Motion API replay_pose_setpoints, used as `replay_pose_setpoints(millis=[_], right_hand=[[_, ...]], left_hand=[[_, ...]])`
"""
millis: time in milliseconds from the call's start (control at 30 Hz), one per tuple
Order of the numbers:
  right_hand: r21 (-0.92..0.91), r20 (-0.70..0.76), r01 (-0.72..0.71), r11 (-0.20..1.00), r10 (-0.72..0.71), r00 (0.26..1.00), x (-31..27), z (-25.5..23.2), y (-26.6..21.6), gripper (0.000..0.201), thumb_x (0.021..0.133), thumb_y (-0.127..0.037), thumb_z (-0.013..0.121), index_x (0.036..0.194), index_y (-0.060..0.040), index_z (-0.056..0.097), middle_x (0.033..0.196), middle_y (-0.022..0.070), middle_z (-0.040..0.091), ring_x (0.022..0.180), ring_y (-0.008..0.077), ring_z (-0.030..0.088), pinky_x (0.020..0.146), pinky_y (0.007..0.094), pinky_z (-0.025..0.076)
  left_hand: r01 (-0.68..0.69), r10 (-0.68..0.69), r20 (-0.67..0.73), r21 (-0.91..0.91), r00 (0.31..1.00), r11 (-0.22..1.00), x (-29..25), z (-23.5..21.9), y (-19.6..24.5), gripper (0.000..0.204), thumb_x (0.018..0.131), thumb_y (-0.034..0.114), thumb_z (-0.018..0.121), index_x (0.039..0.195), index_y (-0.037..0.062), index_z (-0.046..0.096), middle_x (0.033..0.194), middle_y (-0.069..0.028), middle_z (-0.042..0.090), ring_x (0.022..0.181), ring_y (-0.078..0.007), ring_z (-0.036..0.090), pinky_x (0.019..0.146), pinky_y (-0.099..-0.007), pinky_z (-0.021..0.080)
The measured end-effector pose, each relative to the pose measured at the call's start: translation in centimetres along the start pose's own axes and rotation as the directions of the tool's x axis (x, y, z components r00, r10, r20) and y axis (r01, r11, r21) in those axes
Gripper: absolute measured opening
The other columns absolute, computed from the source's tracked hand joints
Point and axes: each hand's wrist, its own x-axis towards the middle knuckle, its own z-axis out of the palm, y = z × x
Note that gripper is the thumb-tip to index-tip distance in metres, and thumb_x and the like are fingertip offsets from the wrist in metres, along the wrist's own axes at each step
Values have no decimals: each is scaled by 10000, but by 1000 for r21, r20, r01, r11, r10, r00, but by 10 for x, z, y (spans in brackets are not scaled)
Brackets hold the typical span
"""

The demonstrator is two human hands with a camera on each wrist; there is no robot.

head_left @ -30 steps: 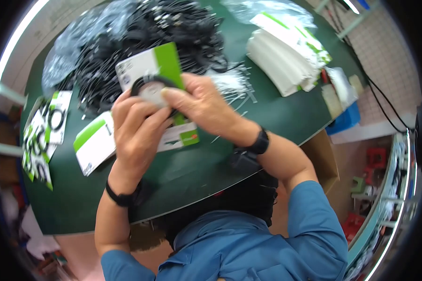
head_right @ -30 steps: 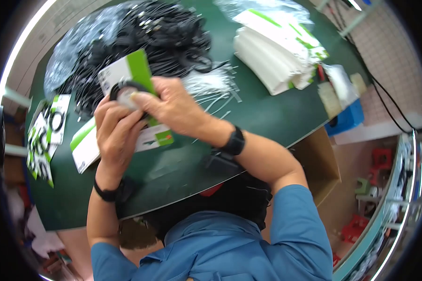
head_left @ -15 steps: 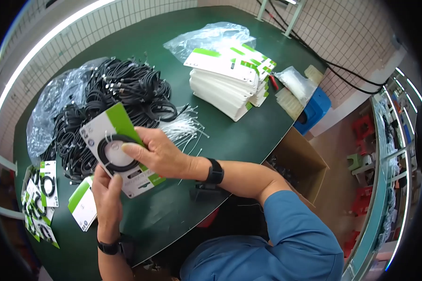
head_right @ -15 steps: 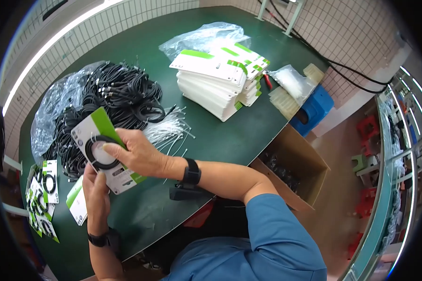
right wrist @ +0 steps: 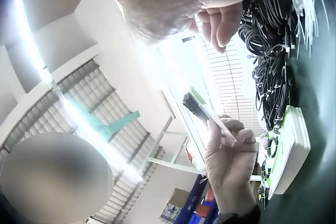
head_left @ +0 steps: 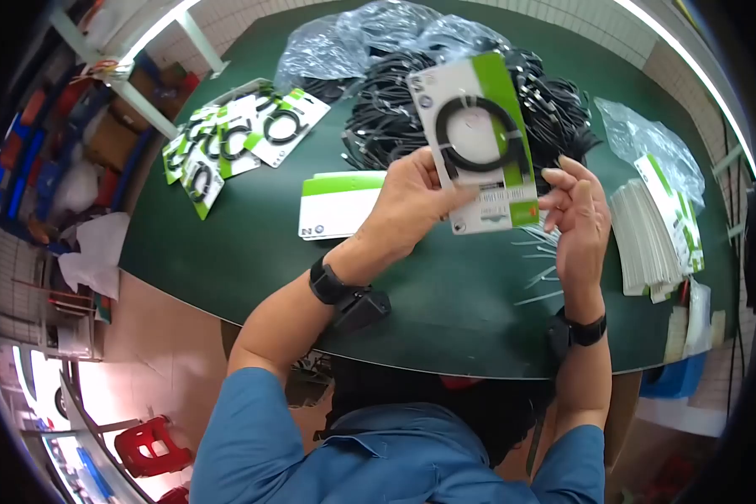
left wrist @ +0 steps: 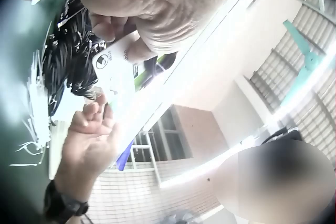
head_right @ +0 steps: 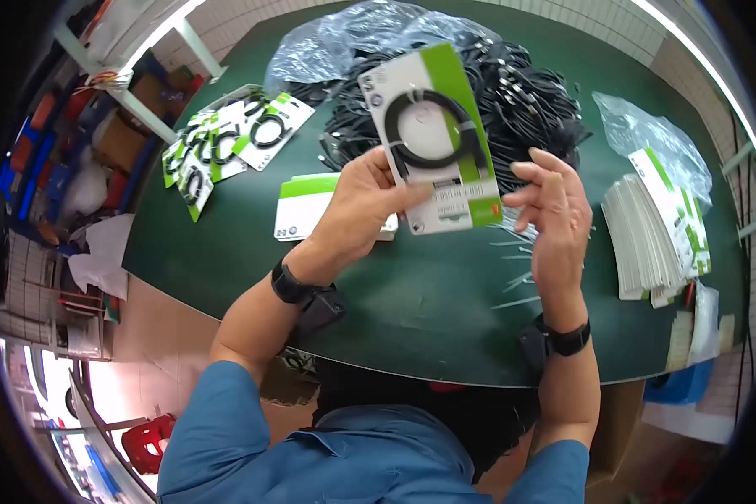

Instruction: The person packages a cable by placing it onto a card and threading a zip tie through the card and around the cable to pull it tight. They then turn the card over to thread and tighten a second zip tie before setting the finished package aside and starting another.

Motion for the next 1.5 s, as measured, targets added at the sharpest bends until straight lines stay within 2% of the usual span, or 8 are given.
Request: replay_pose_setpoints(millis=[200, 433, 567, 600, 667, 933, 1200, 1500], right_hand=[[82, 7, -173, 982, 173, 985, 3, -6, 12, 454, 1168, -342, 471, 1361, 44, 615, 1115, 93, 738, 819, 87, 667, 651, 209, 511], [38, 27, -218, 975, 217, 976, -2, -4, 11, 415, 1168, -328, 484, 1314, 21, 654, 1086, 75, 736, 817, 79, 665, 647, 211, 508], [46, 50, -213, 976, 211, 976, 0, -5, 10, 411, 1166, -335, 488, 1291, 11, 673, 1067, 69, 734, 814, 78, 665, 647, 211, 509], [51, 57, -213, 976, 210, 976, 0, -6, 10, 412, 1165, -337, 489, 1283, 10, 678, 1062, 68, 733, 813, 78, 664, 648, 212, 509], [56, 55, -214, 975, 211, 976, 0, -7, 11, 412, 1165, -339, 491, 1275, 9, 683, 1057, 67, 733, 812, 77, 664, 649, 212, 510], [51, 98, -210, 976, 205, 974, -1, -7, 10, 415, 1163, -348, 495, 1228, 3, 707, 1032, 59, 730, 808, 75, 665, 656, 214, 514], [24, 132, -208, 978, 203, 970, -7, -1, 11, 391, 1154, -330, 519, 1219, 5, 710, 1015, 55, 733, 799, 71, 666, 663, 210, 523], [-71, 257, -321, 944, 329, 909, -22, 19, -4, 410, 1135, -329, 563, 1268, 33, 703, 937, 63, 733, 759, 84, 664, 657, 231, 539]], left_hand=[[-331, 157, -512, -268, 845, 905, 40, -89, 28, 224, 982, 68, 765, 1185, 34, 676, 1074, -66, 733, 903, -163, 733, 812, -298, 634], [-129, -61, -464, -366, 884, 921, 41, -106, 24, 277, 988, 87, 774, 1226, 0, 660, 1122, -89, 708, 1041, -186, 706, 931, -335, 617], [-3, 14, -256, 40, 967, 999, 40, -70, 18, 299, 935, 107, 816, 1190, -4, 709, 1097, -86, 712, 1084, -237, 685, 994, -374, 575], [-86, 163, -140, 443, 977, 892, 36, -64, 17, 299, 909, 114, 824, 1168, -2, 728, 1085, -88, 711, 1092, -254, 671, 1001, -381, 560], [-291, 272, 223, 924, 936, 247, 30, -54, 15, 301, 859, 127, 839, 1122, 2, 767, 1063, -92, 709, 1108, -288, 644, 1013, -394, 531], [-361, 235, 347, 932, 908, 19, 37, -43, -23, 269, 850, 169, 834, 1060, 9, 782, 1033, -100, 706, 1059, -305, 614, 987, -403, 493], [-324, 421, 244, 937, 874, 129, 34, -29, -8, 207, 853, 180, 841, 962, 31, 749, 944, -78, 713, 966, -300, 652, 861, -433, 505], [-586, 505, 482, 808, 716, 60, -1, 33, 16, 235, 837, 188, 857, 987, 69, 721, 831, -31, 686, 834, -249, 662, 737, -390, 466]])
